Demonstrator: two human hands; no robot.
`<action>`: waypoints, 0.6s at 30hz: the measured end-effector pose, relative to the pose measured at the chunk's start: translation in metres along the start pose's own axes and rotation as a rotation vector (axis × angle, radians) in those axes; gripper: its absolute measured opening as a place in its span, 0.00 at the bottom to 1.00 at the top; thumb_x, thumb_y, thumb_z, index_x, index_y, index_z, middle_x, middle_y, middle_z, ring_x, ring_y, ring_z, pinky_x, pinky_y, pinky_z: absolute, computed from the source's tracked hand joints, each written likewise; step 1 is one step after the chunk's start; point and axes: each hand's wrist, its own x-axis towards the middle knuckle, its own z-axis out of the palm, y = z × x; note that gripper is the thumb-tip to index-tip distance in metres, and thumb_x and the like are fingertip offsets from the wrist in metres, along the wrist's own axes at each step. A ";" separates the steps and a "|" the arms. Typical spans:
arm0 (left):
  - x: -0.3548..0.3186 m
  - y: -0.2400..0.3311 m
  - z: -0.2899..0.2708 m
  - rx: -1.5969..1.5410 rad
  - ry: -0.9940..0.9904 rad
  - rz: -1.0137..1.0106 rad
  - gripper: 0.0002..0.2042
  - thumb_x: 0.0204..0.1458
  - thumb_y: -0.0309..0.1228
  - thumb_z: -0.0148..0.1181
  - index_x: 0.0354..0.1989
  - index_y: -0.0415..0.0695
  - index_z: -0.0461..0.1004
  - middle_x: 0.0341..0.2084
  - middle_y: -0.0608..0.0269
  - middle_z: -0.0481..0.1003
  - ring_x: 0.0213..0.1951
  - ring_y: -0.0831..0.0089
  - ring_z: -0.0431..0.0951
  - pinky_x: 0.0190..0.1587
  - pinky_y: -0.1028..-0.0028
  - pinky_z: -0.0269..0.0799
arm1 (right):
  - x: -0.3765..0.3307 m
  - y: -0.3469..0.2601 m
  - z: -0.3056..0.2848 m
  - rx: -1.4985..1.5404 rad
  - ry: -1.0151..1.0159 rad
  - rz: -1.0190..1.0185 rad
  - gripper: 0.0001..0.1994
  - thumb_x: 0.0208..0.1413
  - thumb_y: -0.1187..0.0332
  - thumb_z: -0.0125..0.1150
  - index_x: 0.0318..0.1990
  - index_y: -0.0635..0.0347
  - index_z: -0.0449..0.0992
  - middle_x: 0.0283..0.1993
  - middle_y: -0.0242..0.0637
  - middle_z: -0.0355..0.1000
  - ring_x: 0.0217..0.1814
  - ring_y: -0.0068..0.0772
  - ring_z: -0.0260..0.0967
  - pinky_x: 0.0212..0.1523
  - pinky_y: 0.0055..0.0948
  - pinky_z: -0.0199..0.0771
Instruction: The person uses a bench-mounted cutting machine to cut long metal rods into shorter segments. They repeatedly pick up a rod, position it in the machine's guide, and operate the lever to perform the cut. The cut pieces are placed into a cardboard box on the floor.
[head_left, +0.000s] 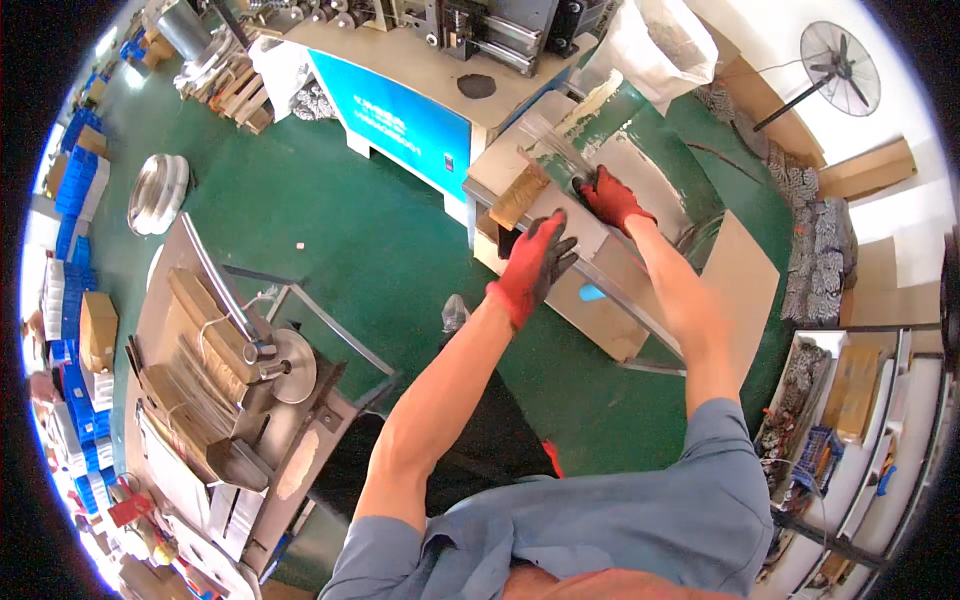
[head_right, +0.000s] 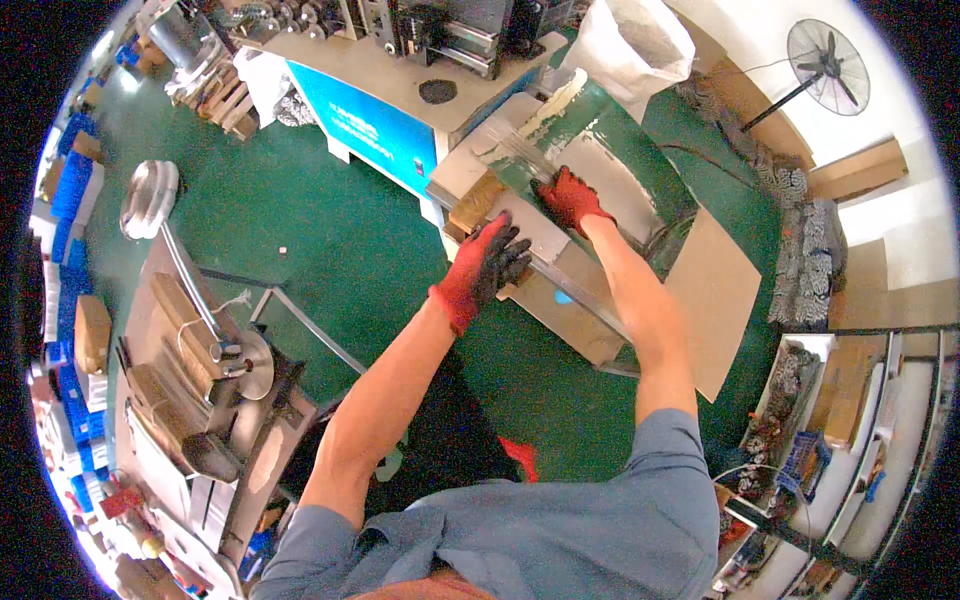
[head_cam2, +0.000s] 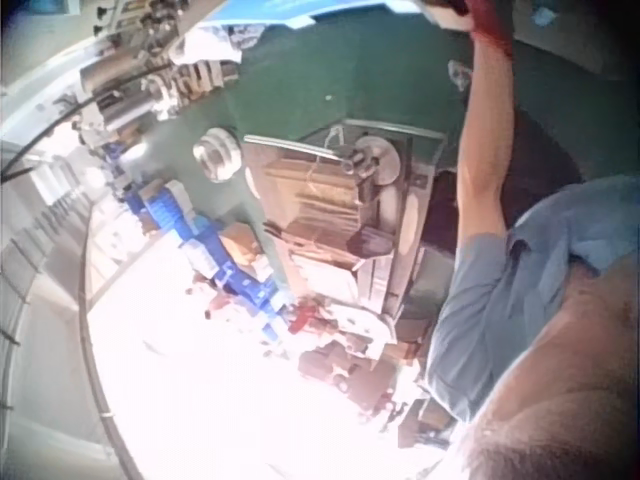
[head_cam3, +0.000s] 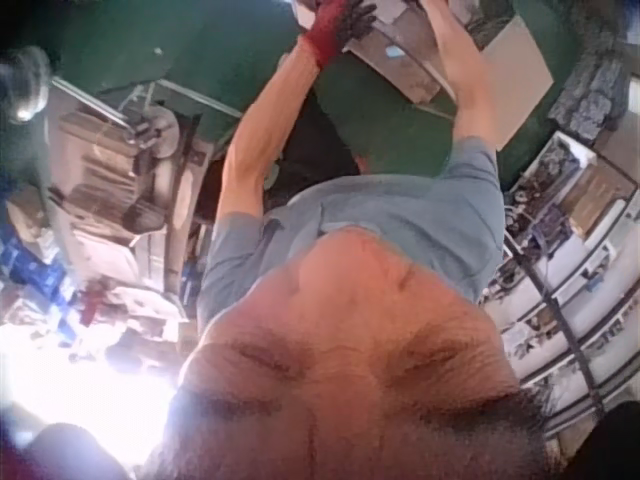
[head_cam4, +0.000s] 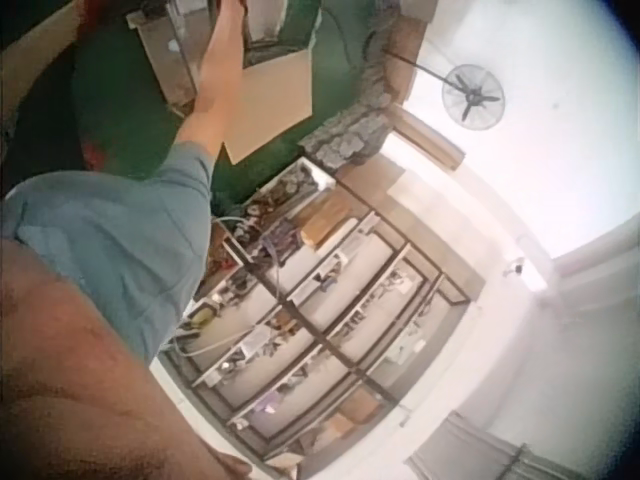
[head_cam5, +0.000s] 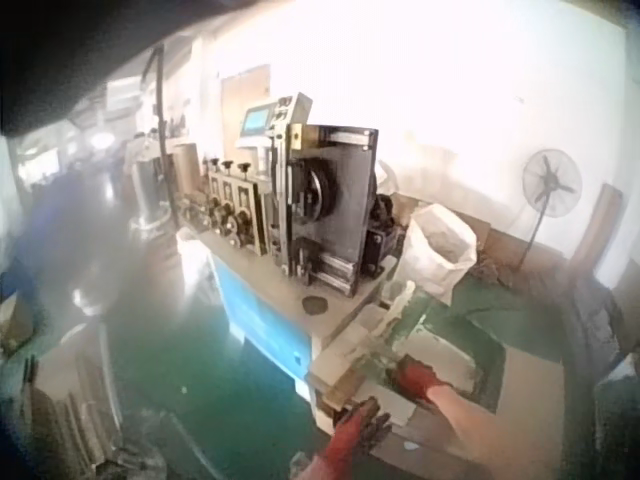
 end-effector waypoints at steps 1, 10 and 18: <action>0.007 0.000 0.007 -0.012 0.021 0.016 0.26 0.57 0.47 0.55 0.60 0.46 0.60 0.54 0.58 0.66 0.52 0.63 0.71 0.52 0.65 0.71 | -0.009 -0.007 -0.004 0.060 -0.046 -0.026 0.37 0.57 0.40 0.44 0.57 0.71 0.60 0.57 0.62 0.65 0.59 0.61 0.64 0.59 0.48 0.62; 0.027 -0.004 0.022 -0.250 -0.044 0.090 0.26 0.59 0.52 0.49 0.56 0.44 0.62 0.50 0.58 0.65 0.45 0.60 0.71 0.51 0.67 0.71 | -0.068 -0.011 -0.055 0.446 -0.244 -0.275 0.25 0.62 0.54 0.47 0.62 0.59 0.64 0.57 0.53 0.68 0.60 0.47 0.66 0.58 0.37 0.64; 0.015 -0.008 -0.002 -0.036 -0.102 0.210 0.28 0.56 0.44 0.58 0.62 0.47 0.58 0.50 0.65 0.67 0.48 0.67 0.71 0.52 0.67 0.67 | -0.114 -0.037 -0.040 0.066 0.147 -0.388 0.18 0.53 0.62 0.57 0.50 0.58 0.72 0.49 0.49 0.72 0.47 0.57 0.70 0.47 0.43 0.72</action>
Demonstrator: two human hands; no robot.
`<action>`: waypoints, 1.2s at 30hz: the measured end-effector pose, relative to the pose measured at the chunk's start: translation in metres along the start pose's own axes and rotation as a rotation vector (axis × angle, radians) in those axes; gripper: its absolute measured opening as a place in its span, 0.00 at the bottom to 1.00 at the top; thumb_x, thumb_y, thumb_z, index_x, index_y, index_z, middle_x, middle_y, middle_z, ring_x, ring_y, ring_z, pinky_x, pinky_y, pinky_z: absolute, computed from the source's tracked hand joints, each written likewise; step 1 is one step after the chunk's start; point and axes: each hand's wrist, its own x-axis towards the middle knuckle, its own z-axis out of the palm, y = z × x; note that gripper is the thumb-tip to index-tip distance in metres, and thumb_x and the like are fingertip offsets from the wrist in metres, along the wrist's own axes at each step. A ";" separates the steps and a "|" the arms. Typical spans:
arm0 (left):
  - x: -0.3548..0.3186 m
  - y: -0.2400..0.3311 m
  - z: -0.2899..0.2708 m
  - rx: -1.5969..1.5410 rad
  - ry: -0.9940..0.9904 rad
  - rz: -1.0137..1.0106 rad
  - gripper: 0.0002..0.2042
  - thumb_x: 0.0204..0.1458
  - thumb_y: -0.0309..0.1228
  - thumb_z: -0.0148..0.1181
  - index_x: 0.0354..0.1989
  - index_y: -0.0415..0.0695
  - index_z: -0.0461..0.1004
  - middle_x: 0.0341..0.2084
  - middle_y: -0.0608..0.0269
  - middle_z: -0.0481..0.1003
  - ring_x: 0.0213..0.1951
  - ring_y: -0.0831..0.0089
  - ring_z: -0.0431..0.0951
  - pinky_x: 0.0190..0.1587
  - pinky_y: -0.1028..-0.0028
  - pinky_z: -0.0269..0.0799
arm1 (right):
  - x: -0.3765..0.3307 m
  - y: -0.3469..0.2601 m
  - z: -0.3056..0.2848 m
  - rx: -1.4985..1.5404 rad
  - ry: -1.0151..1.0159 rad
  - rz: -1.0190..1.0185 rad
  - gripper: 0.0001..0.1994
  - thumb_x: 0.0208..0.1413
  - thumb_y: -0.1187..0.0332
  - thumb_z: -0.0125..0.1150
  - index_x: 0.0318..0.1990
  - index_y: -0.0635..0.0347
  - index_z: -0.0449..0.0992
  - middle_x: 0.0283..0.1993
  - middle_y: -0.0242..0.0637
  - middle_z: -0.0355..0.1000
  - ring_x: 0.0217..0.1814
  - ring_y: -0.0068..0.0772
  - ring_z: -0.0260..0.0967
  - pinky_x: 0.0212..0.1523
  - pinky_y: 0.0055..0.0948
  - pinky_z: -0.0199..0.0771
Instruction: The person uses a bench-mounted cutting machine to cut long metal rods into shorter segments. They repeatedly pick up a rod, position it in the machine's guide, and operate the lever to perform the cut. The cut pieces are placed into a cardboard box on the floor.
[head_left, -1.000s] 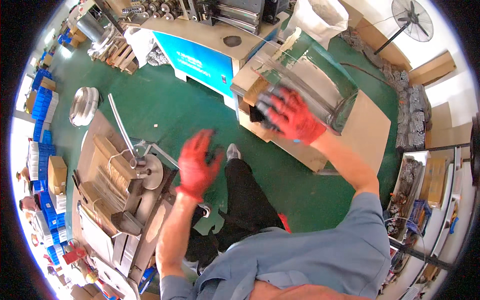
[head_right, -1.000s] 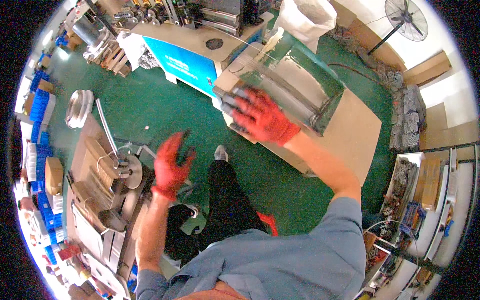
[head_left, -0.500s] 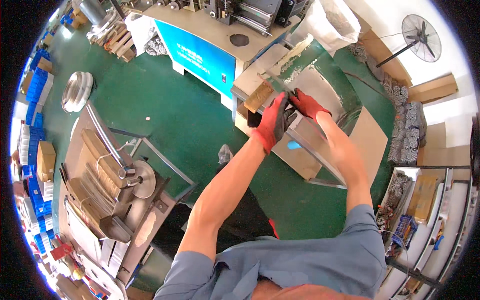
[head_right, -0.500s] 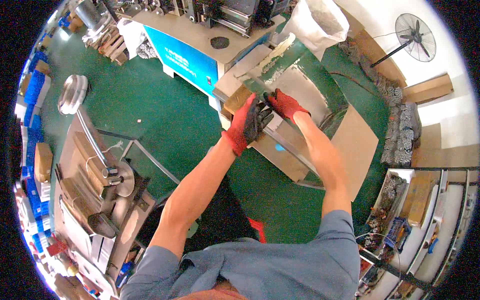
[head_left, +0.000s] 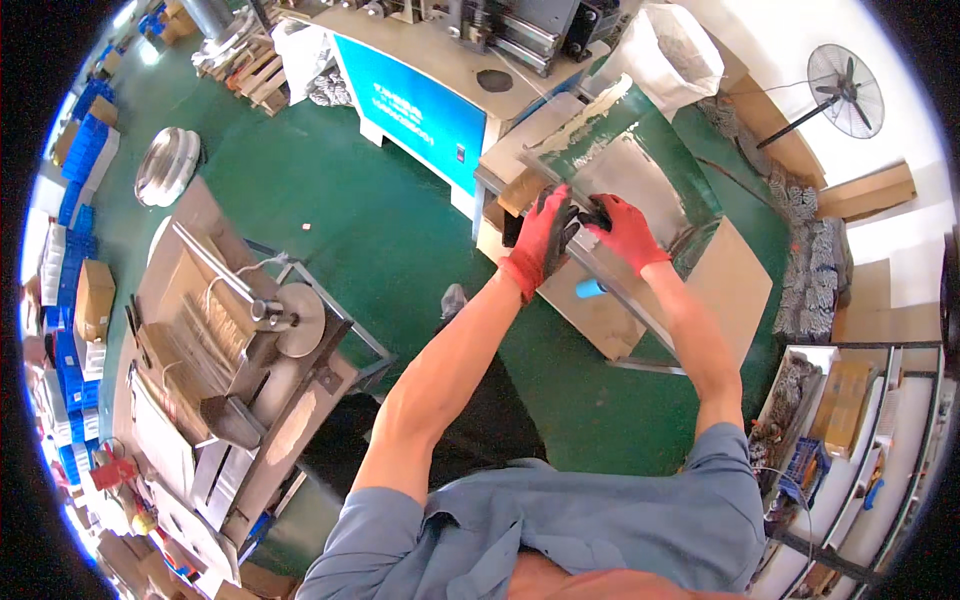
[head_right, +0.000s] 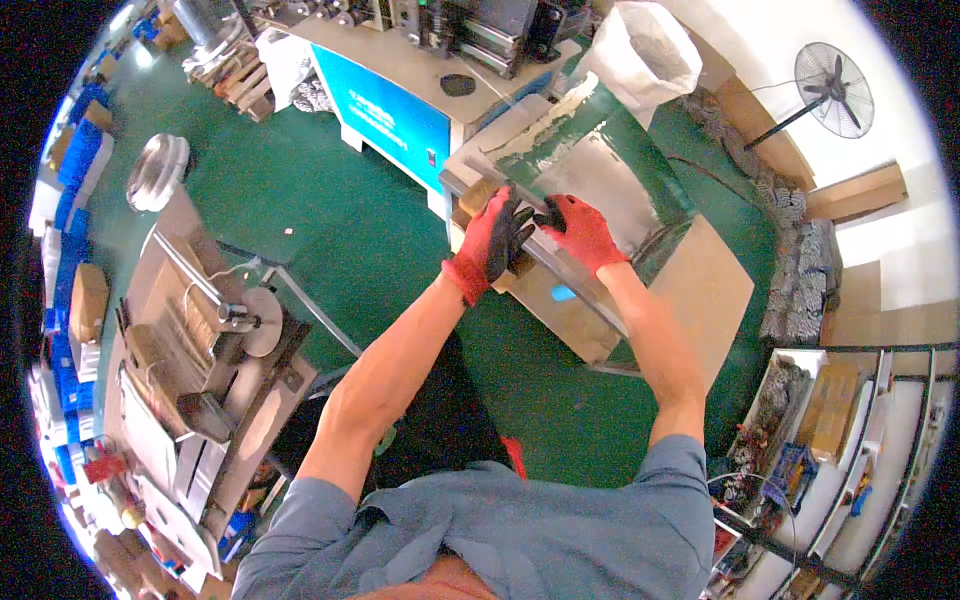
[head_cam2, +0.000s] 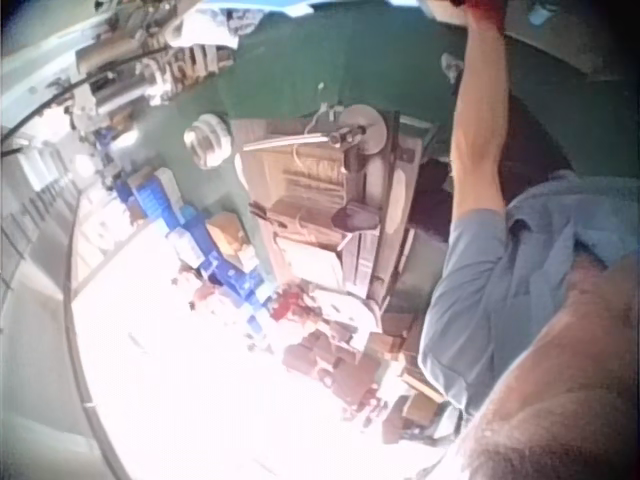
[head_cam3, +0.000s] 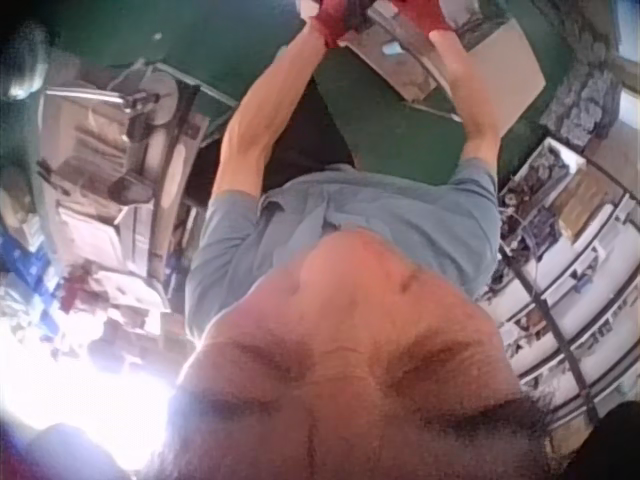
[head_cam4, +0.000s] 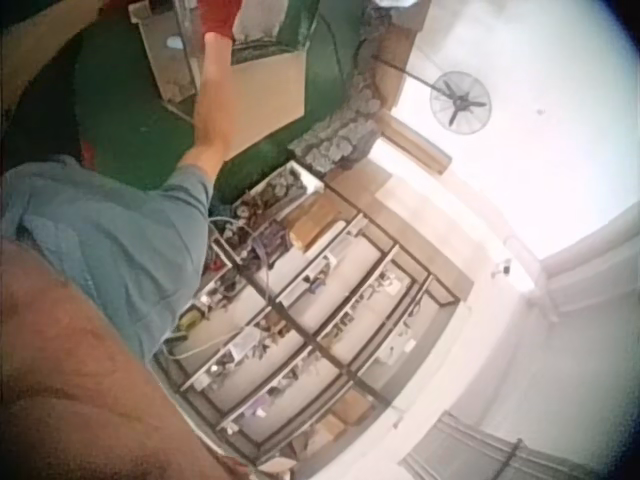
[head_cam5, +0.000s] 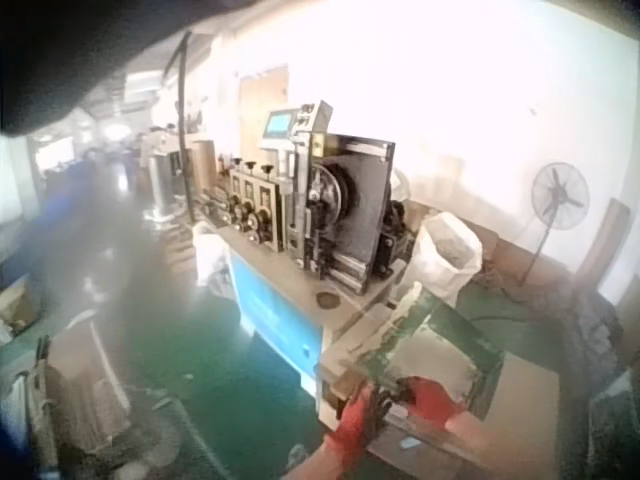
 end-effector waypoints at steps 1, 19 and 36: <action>-0.017 0.009 0.003 -0.020 0.057 -0.005 0.30 0.55 0.43 0.58 0.64 0.46 0.56 0.52 0.65 0.68 0.50 0.67 0.71 0.54 0.68 0.66 | 0.000 0.001 0.005 -0.056 0.028 -0.026 0.16 0.53 0.62 0.57 0.48 0.58 0.72 0.48 0.49 0.72 0.46 0.57 0.70 0.45 0.45 0.72; -0.244 0.131 0.053 2.032 0.659 1.416 0.26 0.46 0.33 0.54 0.56 0.35 0.64 0.46 0.46 0.72 0.50 0.49 0.72 0.58 0.51 0.62 | 0.021 -0.202 -0.049 -0.438 -0.036 -0.709 0.17 0.49 0.68 0.62 0.48 0.57 0.71 0.39 0.47 0.74 0.42 0.53 0.72 0.41 0.45 0.72; -0.401 0.233 -0.063 1.222 0.768 1.299 0.16 0.47 0.27 0.60 0.47 0.43 0.74 0.34 0.51 0.75 0.36 0.49 0.76 0.39 0.62 0.72 | -0.039 -0.459 -0.067 0.190 -0.109 -1.030 0.27 0.46 0.68 0.70 0.56 0.58 0.70 0.52 0.37 0.71 0.44 0.31 0.72 0.43 0.30 0.75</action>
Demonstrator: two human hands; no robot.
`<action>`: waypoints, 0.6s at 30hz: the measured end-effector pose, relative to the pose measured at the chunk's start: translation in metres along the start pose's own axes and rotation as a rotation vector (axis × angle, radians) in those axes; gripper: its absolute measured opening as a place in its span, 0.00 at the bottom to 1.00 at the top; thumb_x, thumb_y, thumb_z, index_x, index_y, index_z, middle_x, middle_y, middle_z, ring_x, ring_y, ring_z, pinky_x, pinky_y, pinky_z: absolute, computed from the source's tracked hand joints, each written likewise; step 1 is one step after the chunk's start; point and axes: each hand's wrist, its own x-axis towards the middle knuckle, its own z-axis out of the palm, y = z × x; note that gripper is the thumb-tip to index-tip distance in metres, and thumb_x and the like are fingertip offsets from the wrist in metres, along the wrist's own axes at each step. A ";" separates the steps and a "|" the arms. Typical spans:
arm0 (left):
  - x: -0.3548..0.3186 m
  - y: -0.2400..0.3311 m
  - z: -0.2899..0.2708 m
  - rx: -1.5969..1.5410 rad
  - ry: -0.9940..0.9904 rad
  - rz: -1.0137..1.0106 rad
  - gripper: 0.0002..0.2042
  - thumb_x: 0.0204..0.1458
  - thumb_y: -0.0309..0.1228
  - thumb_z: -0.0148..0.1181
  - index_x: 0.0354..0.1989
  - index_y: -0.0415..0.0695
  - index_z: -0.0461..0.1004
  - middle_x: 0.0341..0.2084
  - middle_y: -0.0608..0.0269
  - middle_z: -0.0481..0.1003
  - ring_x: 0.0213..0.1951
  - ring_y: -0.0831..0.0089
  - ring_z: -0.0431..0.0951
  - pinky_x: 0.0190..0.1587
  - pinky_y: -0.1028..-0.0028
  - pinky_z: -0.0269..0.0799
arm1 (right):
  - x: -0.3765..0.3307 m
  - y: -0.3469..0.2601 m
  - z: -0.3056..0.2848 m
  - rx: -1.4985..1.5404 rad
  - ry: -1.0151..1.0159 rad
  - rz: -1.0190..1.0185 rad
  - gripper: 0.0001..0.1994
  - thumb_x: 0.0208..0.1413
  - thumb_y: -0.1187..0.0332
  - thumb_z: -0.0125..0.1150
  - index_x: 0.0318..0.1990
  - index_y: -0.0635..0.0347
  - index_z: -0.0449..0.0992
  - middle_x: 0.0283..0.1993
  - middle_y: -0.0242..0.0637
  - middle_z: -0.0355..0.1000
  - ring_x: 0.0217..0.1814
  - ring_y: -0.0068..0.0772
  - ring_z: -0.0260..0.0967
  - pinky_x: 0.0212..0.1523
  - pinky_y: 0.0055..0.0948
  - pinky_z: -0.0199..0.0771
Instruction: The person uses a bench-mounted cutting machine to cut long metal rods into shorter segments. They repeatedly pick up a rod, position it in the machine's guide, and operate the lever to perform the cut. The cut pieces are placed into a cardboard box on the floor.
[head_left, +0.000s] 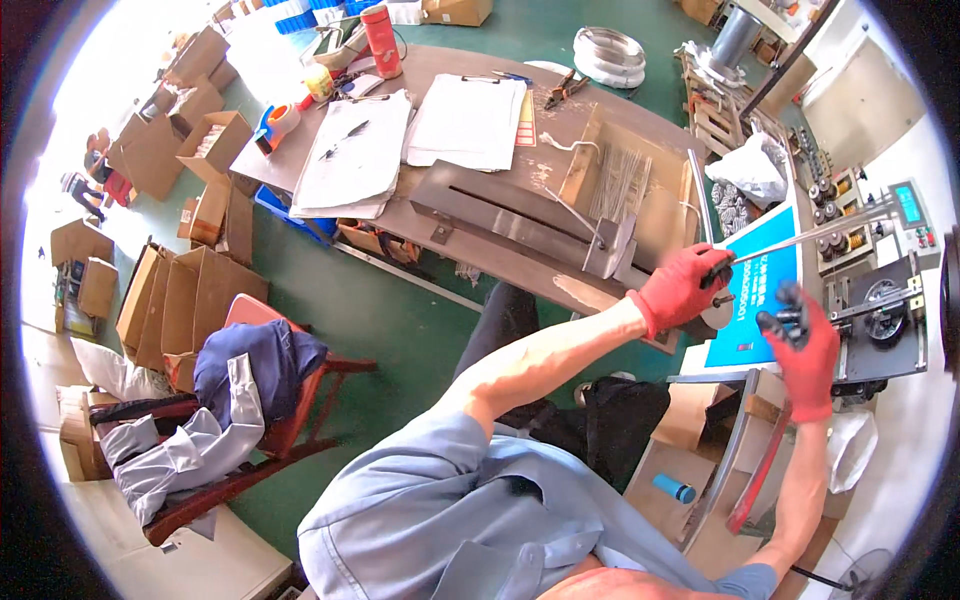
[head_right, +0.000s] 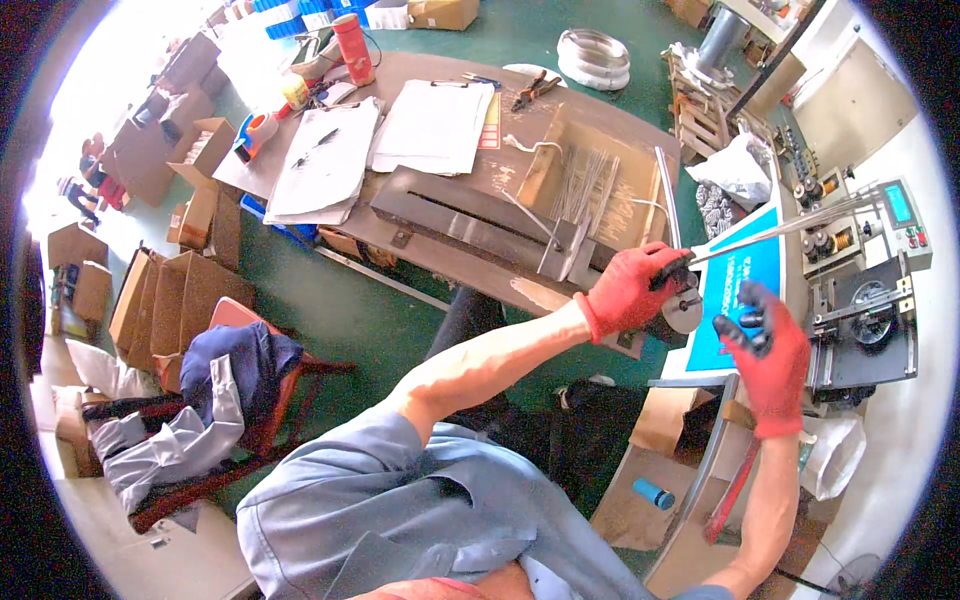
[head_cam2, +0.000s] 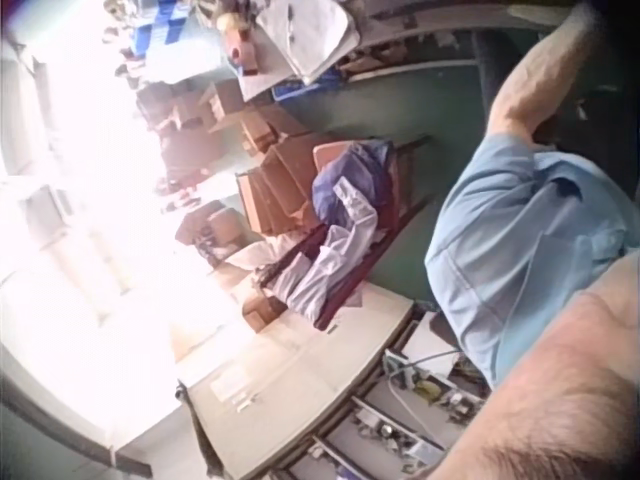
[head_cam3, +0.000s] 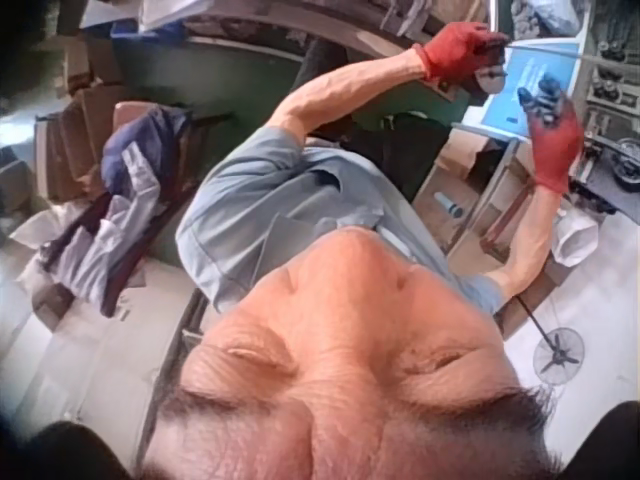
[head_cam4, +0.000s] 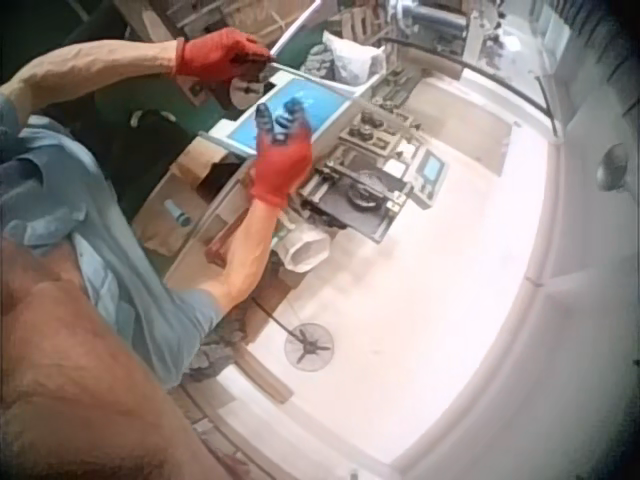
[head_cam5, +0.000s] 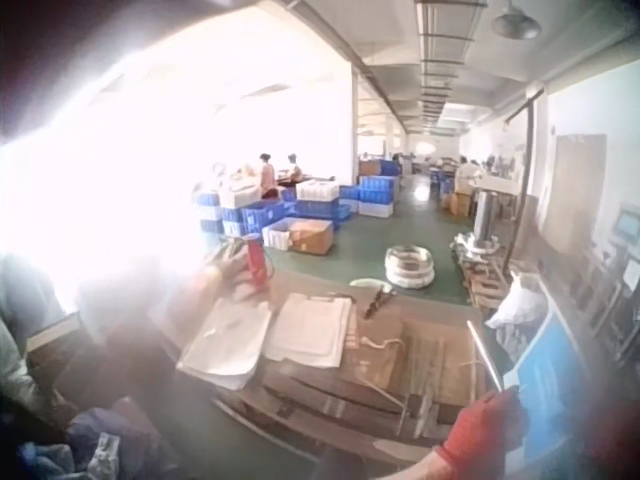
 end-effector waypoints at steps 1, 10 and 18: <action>0.002 0.000 -0.003 -0.022 0.013 0.010 0.16 0.47 0.27 0.60 0.47 0.43 0.74 0.34 0.50 0.75 0.36 0.49 0.76 0.39 0.62 0.72 | 0.008 0.005 0.002 0.326 -0.073 0.259 0.27 0.47 0.69 0.69 0.57 0.59 0.69 0.53 0.37 0.71 0.42 0.29 0.72 0.41 0.29 0.76; -0.010 -0.032 0.011 -0.179 0.048 -0.063 0.14 0.49 0.27 0.60 0.46 0.42 0.74 0.35 0.49 0.77 0.39 0.50 0.77 0.42 0.65 0.72 | 0.082 0.046 -0.033 0.195 0.201 -0.074 0.27 0.52 0.82 0.52 0.62 0.54 0.67 0.54 0.39 0.70 0.48 0.28 0.69 0.41 0.25 0.75; -0.008 -0.044 -0.001 0.054 -0.163 -0.156 0.12 0.48 0.28 0.59 0.42 0.43 0.75 0.34 0.47 0.76 0.40 0.47 0.75 0.42 0.60 0.71 | 0.102 0.050 -0.053 -0.056 0.322 -0.237 0.35 0.41 0.86 0.51 0.62 0.52 0.67 0.54 0.45 0.68 0.51 0.39 0.69 0.49 0.32 0.72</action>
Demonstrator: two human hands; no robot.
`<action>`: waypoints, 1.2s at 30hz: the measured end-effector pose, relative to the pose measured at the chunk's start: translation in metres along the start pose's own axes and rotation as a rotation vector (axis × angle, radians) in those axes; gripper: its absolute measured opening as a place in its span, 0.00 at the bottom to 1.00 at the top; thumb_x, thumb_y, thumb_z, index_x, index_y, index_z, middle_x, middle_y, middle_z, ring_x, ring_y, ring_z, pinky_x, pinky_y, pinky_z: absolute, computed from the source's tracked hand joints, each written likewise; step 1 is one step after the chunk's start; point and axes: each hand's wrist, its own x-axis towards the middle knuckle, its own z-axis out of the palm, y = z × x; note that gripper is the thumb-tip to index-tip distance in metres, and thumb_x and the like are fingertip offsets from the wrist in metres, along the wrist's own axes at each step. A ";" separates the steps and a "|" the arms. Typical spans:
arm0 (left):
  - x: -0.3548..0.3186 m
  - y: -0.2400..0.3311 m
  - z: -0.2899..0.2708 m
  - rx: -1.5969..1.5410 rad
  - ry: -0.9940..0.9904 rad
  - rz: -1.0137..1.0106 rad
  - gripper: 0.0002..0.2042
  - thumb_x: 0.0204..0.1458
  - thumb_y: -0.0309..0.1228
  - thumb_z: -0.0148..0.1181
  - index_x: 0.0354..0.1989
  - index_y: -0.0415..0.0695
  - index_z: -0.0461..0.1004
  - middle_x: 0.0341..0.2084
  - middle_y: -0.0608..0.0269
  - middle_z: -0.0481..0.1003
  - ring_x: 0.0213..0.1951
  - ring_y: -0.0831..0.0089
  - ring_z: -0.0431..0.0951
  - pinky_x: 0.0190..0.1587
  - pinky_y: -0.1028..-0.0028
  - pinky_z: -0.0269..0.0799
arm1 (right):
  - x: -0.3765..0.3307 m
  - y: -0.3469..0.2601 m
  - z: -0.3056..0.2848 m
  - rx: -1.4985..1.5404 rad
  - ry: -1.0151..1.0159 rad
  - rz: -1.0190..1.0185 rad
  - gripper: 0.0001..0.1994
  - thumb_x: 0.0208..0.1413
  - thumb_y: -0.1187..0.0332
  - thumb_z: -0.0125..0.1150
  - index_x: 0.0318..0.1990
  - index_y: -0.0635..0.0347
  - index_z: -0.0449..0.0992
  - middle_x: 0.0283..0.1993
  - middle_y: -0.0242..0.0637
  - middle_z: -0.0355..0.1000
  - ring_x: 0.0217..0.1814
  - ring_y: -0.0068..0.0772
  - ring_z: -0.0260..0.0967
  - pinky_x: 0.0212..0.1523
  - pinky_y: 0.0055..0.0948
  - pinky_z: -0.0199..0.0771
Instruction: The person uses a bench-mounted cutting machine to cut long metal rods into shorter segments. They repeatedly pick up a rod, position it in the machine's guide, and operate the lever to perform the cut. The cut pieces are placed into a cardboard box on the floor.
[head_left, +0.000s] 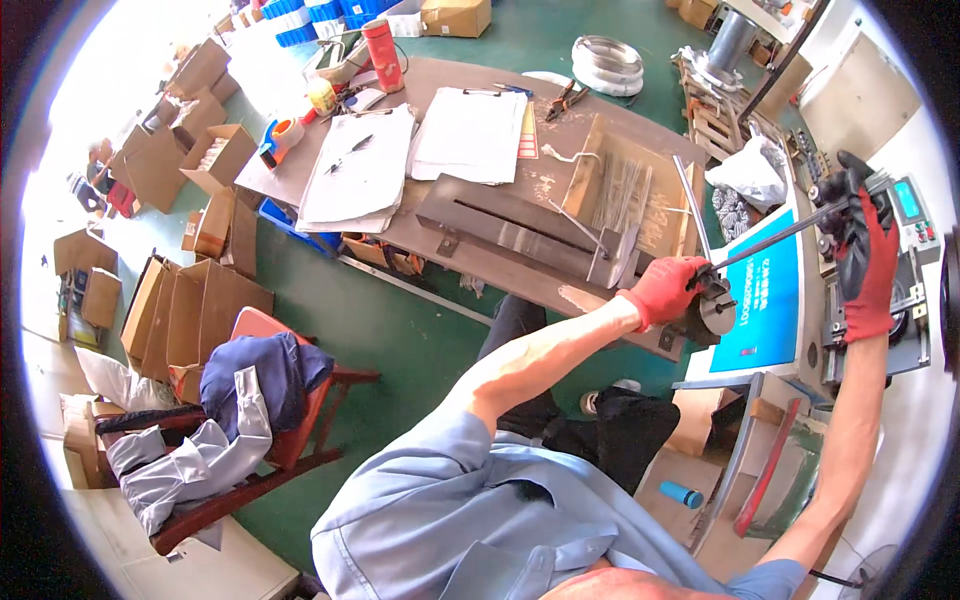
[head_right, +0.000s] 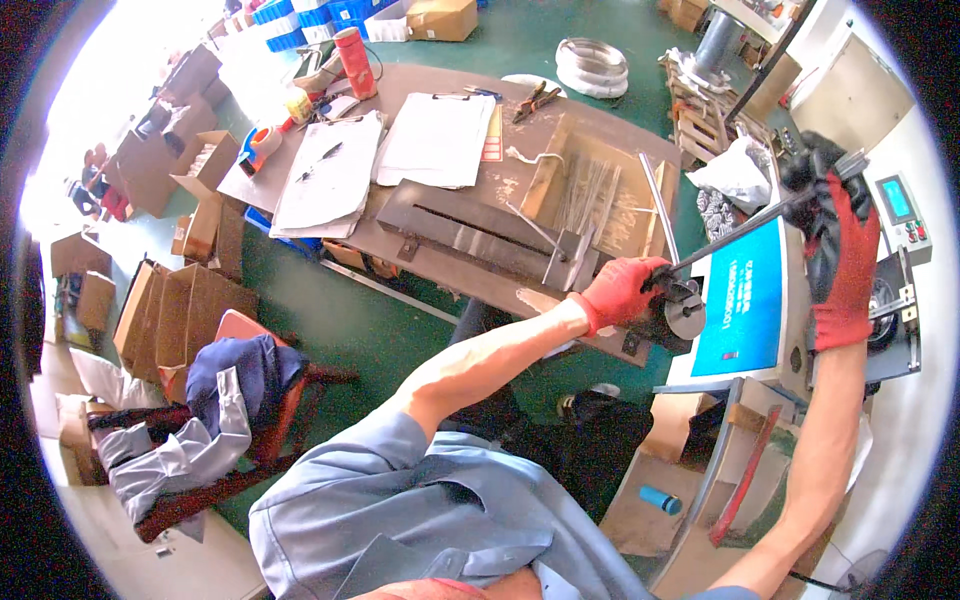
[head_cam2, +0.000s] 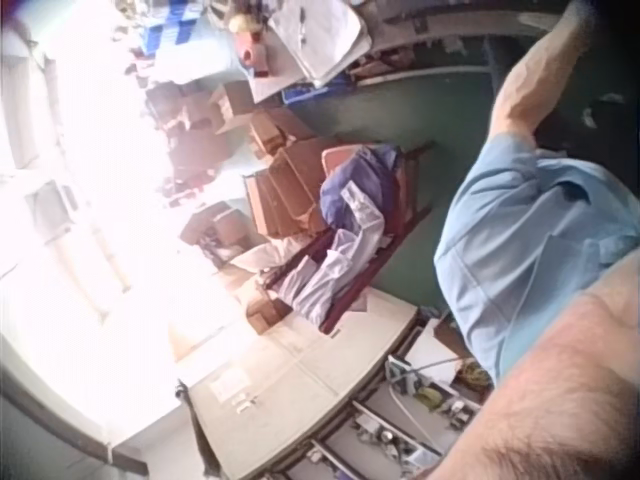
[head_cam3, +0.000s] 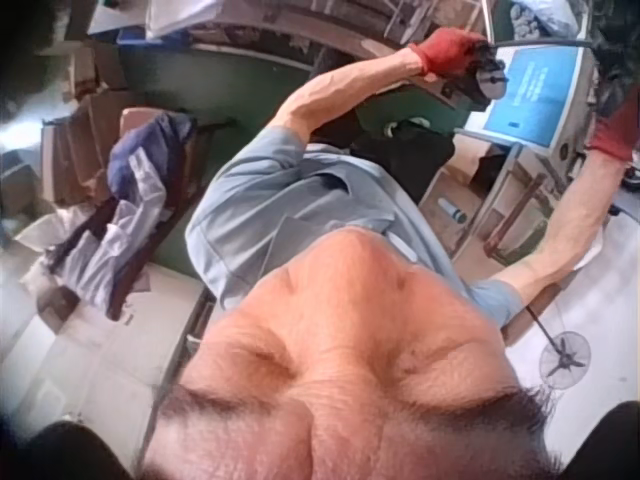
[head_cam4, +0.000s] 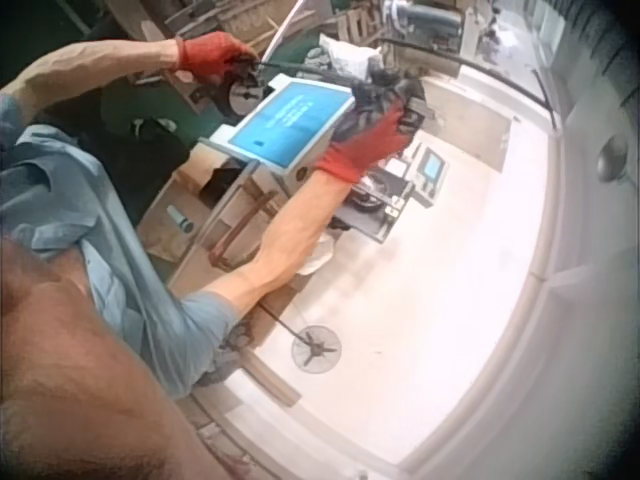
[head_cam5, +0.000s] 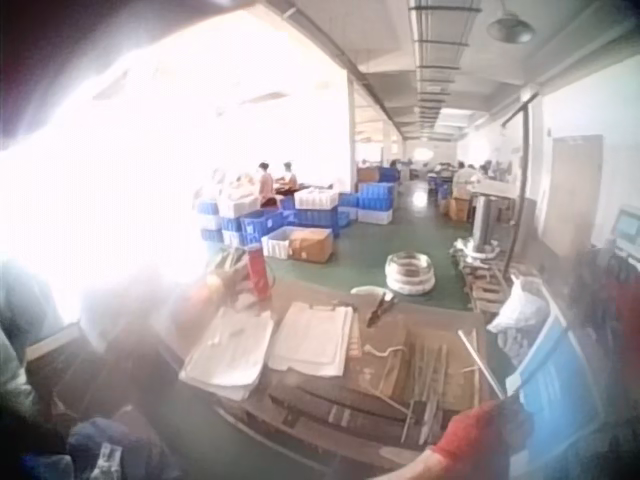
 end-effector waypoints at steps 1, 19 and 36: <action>0.003 0.001 -0.004 0.011 -0.017 0.004 0.12 0.47 0.27 0.59 0.42 0.43 0.75 0.33 0.47 0.76 0.40 0.47 0.75 0.42 0.60 0.71 | 0.004 -0.001 -0.004 -0.039 0.015 -0.054 0.35 0.42 0.86 0.51 0.62 0.51 0.67 0.54 0.45 0.68 0.50 0.39 0.69 0.49 0.32 0.72; -0.009 -0.005 -0.002 0.039 0.031 0.015 0.10 0.47 0.24 0.57 0.40 0.43 0.74 0.28 0.45 0.75 0.35 0.44 0.75 0.35 0.59 0.70 | 0.033 -0.080 0.020 0.653 0.422 0.263 0.13 0.57 0.69 0.60 0.49 0.56 0.77 0.39 0.29 0.76 0.34 0.14 0.70 0.31 0.15 0.67; -0.019 -0.020 -0.002 0.042 -0.005 0.006 0.13 0.46 0.27 0.59 0.43 0.45 0.75 0.30 0.46 0.76 0.37 0.45 0.75 0.37 0.58 0.71 | 0.031 -0.071 0.026 0.290 0.398 0.107 0.15 0.57 0.72 0.61 0.52 0.59 0.73 0.38 0.30 0.76 0.33 0.15 0.70 0.33 0.18 0.70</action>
